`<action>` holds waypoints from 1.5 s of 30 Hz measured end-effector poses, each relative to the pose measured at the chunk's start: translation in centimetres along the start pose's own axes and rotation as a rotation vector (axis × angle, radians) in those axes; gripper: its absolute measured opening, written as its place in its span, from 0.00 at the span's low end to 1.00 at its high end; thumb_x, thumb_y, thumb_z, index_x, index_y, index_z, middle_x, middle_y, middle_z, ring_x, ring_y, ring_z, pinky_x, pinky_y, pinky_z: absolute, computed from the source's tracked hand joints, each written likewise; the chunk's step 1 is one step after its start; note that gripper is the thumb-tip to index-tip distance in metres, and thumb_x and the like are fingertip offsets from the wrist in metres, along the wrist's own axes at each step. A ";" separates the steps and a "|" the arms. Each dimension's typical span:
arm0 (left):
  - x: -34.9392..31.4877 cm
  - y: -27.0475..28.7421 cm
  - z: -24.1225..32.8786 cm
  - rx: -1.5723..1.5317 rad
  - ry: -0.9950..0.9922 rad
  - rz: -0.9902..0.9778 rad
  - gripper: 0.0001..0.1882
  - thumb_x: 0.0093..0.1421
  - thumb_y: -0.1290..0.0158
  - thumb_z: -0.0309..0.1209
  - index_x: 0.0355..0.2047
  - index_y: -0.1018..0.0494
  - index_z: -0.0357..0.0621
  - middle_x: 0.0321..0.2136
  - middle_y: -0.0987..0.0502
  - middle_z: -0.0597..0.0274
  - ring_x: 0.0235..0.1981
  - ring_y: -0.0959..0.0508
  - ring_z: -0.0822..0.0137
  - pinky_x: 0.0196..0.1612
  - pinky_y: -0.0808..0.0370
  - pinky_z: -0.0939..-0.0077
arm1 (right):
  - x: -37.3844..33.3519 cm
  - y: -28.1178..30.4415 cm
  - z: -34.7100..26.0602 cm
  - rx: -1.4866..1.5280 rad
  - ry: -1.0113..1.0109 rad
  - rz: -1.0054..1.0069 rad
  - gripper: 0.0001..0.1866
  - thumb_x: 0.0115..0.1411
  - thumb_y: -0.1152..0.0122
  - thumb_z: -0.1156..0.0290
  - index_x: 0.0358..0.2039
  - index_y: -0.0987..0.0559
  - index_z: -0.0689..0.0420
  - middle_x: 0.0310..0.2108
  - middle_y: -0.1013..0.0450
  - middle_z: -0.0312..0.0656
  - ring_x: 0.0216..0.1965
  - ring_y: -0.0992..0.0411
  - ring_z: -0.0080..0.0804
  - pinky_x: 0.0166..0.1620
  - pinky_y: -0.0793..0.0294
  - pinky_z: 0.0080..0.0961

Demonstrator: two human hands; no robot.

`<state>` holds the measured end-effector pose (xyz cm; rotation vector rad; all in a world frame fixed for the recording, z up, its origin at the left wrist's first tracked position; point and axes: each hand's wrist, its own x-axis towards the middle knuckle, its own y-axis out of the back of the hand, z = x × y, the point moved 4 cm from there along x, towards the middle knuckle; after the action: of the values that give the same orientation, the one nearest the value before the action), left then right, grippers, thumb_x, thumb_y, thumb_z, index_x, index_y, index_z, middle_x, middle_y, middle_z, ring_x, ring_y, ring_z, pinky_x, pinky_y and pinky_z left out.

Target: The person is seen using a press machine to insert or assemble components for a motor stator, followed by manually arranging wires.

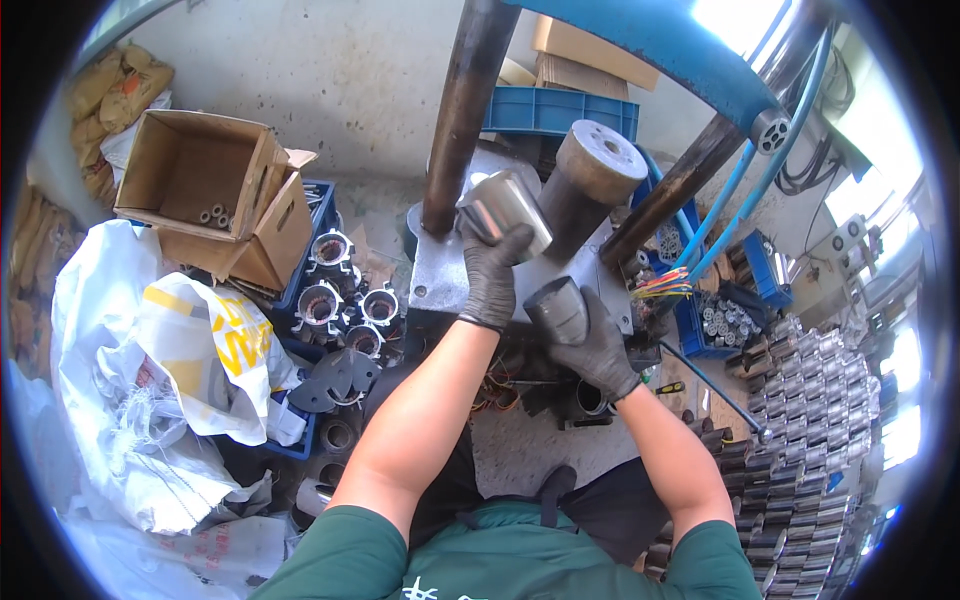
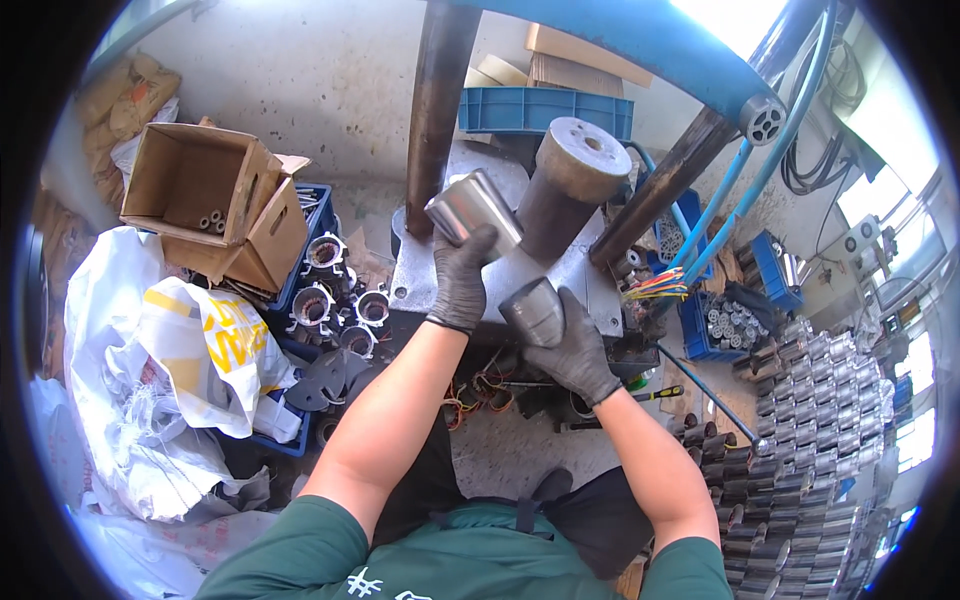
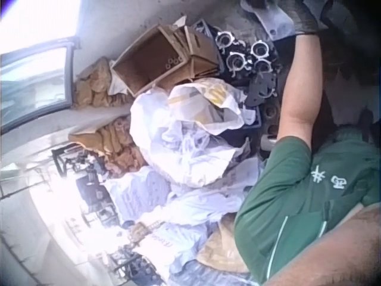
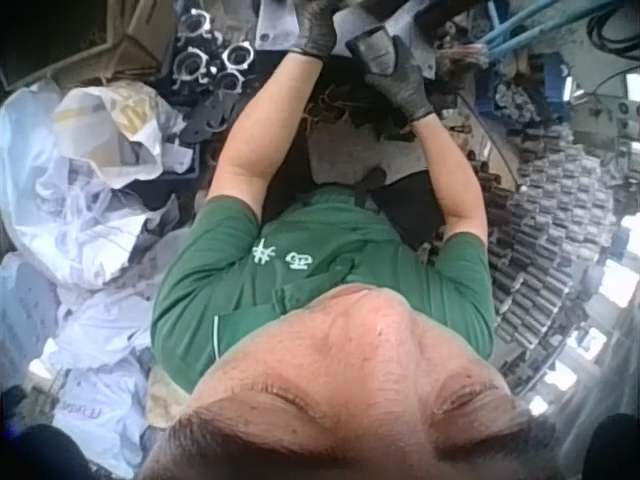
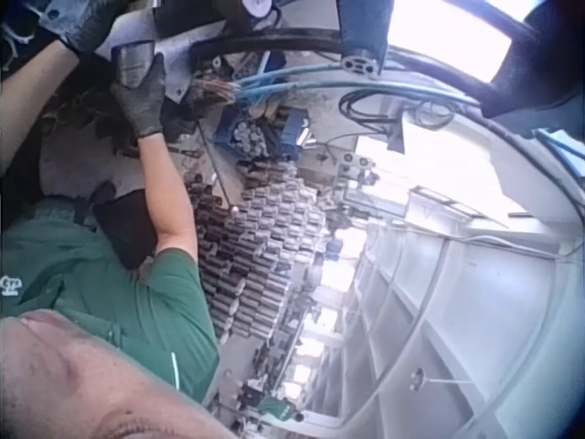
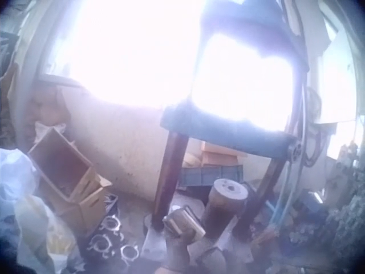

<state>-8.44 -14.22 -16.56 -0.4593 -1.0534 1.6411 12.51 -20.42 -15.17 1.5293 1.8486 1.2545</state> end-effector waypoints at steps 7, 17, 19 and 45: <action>-0.9 1.0 -2.1 -0.389 0.393 0.117 0.36 0.61 0.31 0.50 0.64 0.32 0.54 0.56 0.24 0.61 0.58 0.22 0.58 0.61 0.27 0.56 | 5.0 7.5 -1.2 0.985 0.236 0.302 0.43 0.55 0.21 0.67 0.68 0.32 0.59 0.57 0.26 0.41 0.60 0.26 0.30 0.62 0.24 0.31; -2.0 0.6 -5.1 -0.098 0.440 0.039 0.48 0.56 0.29 0.55 0.72 0.37 0.55 0.63 0.27 0.62 0.61 0.27 0.60 0.65 0.30 0.53 | 18.8 11.8 0.3 0.418 0.063 0.613 0.41 0.48 0.14 0.60 0.58 0.24 0.62 0.50 0.20 0.43 0.50 0.20 0.34 0.56 0.19 0.33; -2.1 0.2 -4.7 -0.075 0.427 0.025 0.49 0.56 0.29 0.55 0.72 0.37 0.54 0.65 0.29 0.63 0.63 0.28 0.60 0.66 0.30 0.52 | 20.8 11.8 0.0 0.462 0.121 0.541 0.40 0.47 0.14 0.57 0.56 0.22 0.62 0.52 0.18 0.46 0.51 0.19 0.35 0.55 0.19 0.36; -14.2 -6.2 -8.2 1.171 0.038 -1.180 0.17 0.60 0.32 0.27 0.49 0.18 0.44 0.42 0.15 0.50 0.44 0.15 0.45 0.48 0.18 0.56 | -17.8 10.6 19.7 0.592 -0.646 -0.236 0.33 0.63 0.40 0.69 0.71 0.24 0.49 0.32 0.19 0.38 0.23 0.26 0.20 0.27 0.25 0.22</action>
<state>6.12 -23.69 -18.84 0.7860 -0.0665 0.8682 39.07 -29.94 -19.79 1.6565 1.9268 0.0509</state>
